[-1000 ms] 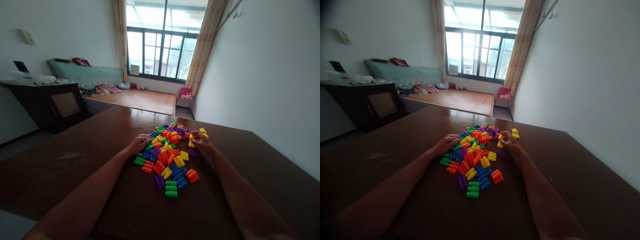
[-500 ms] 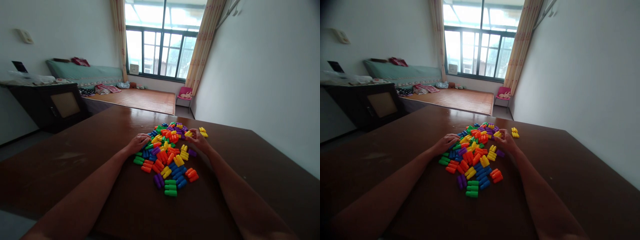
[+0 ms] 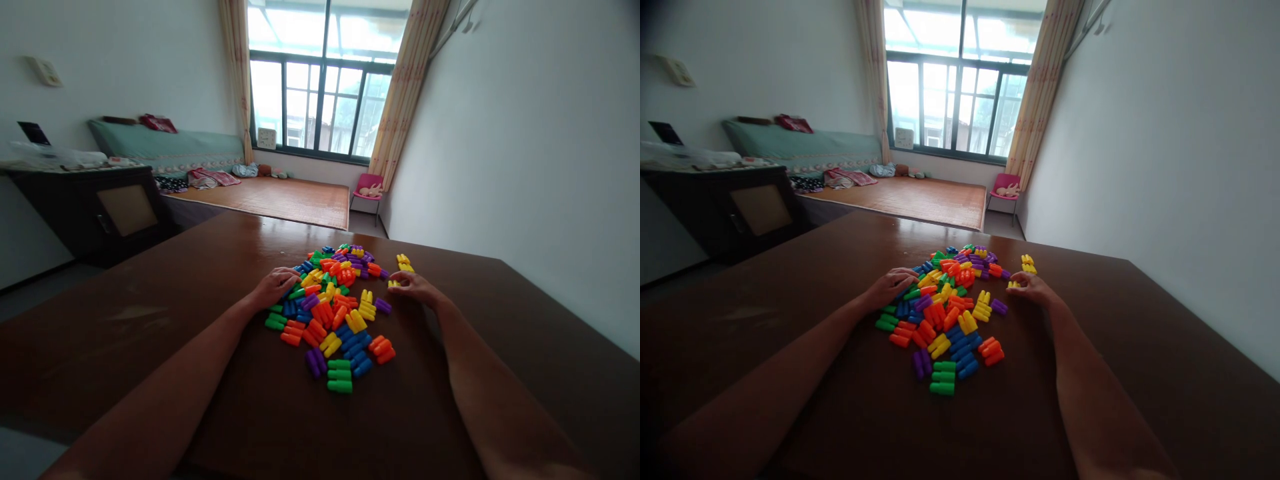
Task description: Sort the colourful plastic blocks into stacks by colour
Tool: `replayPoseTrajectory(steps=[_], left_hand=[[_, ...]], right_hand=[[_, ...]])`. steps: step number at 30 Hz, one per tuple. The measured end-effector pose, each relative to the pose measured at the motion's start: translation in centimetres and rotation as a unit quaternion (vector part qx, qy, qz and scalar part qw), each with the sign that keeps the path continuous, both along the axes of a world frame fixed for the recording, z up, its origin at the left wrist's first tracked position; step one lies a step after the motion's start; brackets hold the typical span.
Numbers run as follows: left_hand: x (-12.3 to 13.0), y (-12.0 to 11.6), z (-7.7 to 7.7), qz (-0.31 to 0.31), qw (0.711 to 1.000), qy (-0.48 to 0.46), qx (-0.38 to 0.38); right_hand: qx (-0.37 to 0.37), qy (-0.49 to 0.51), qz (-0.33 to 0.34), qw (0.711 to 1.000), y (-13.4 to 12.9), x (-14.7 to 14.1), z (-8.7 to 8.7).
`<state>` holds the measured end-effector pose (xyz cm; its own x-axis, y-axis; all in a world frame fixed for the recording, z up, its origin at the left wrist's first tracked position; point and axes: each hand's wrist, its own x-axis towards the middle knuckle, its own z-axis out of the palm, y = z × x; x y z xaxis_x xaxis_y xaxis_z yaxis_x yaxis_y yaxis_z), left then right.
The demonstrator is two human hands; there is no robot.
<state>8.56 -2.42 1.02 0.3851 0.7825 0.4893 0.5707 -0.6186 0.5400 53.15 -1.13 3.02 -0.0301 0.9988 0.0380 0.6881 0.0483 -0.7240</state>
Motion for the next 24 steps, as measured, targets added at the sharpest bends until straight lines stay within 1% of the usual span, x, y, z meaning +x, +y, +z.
replayPoseTrajectory(steps=[3,5,8,9,10,11,13,15,16,19,22,24], left_hand=[[0.0,0.1,0.0,0.002,1.0,0.005,0.003],[0.0,0.1,0.0,0.001,1.0,0.006,0.004],[-0.1,0.0,0.1,-0.004,1.0,0.008,0.0],[-0.1,-0.1,0.1,-0.006,1.0,0.008,-0.002],[-0.2,-0.1,0.2,-0.007,1.0,0.008,-0.005],[-0.2,-0.2,0.2,-0.007,1.0,0.007,-0.008],[-0.2,-0.3,0.4,-0.002,1.0,0.004,-0.014],[-0.2,-0.5,0.6,0.003,1.0,0.0,-0.02],[-0.1,-0.7,0.7,0.005,1.0,-0.002,-0.023],[0.0,-0.9,1.0,0.007,0.999,-0.01,-0.03],[0.0,-1.0,1.1,0.005,0.999,-0.013,-0.033],[0.0,-1.0,1.1,0.005,0.999,-0.01,-0.033]], right_hand=[[0.023,-0.051,-0.022,0.998,0.2,0.1,-0.6],[0.031,-0.063,-0.014,0.997,0.2,0.2,-0.8],[0.034,-0.014,-0.003,0.999,0.6,0.6,-0.8],[0.042,0.018,-0.017,0.999,1.0,1.0,-0.7],[0.059,0.053,-0.047,0.996,1.6,1.4,-0.5],[0.085,0.085,-0.093,0.988,2.3,2.1,-0.3],[0.142,0.121,-0.198,0.962,4.0,3.5,0.1],[0.177,0.126,-0.269,0.938,5.8,5.0,0.2],[0.186,0.125,-0.287,0.931,6.6,5.5,0.1],[0.199,0.126,-0.295,0.926,8.4,6.1,-0.7],[0.213,0.118,-0.299,0.923,9.4,5.6,-2.0],[0.211,0.09,-0.3,0.926,9.9,5.1,-2.6]])
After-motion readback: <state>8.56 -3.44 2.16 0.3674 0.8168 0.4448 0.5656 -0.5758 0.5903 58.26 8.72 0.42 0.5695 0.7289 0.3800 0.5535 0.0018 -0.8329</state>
